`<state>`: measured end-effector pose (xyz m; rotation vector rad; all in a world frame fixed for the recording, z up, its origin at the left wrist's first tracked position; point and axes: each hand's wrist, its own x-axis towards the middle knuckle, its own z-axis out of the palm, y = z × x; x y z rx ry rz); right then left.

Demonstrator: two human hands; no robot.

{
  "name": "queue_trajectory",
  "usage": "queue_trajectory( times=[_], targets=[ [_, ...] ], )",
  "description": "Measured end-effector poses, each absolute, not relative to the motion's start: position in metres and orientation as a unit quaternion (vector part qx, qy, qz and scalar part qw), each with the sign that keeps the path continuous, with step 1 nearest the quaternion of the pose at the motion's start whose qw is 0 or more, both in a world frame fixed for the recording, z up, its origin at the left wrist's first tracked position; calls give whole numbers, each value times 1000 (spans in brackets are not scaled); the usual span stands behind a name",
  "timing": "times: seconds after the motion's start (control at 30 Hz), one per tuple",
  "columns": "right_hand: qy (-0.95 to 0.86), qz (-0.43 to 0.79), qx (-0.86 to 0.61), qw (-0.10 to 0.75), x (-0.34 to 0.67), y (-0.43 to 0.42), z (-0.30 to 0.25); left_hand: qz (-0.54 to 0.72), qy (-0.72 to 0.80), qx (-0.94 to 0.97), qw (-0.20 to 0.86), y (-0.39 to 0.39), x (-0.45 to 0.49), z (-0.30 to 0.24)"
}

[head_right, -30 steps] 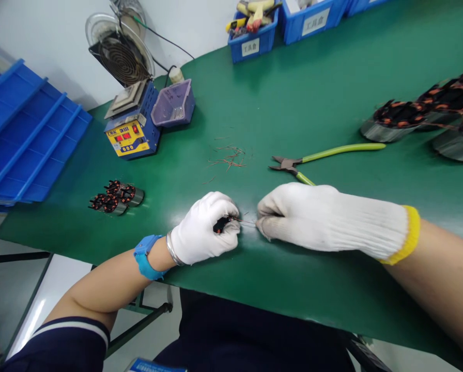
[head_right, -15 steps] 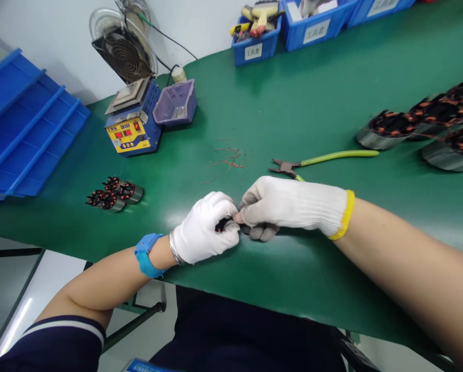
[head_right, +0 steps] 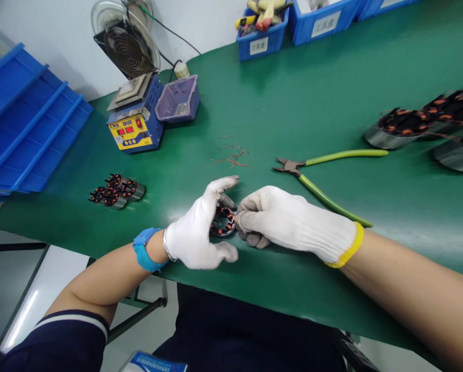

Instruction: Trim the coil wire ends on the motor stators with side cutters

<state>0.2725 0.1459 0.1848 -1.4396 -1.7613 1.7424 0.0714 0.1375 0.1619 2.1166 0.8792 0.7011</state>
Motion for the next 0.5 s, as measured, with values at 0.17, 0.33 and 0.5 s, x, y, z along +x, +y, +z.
queue_trajectory(
  times=[0.17,0.33,0.5],
  targets=[
    [-617,573,-518,149,275,140,187,306,352,734,493,159,61,165],
    [-609,586,-487,220,280,138,192,166,382,582,699,175,53,184],
    [-553,629,-485,252,283,138,197,150,354,546,744,164,60,194]
  ],
)
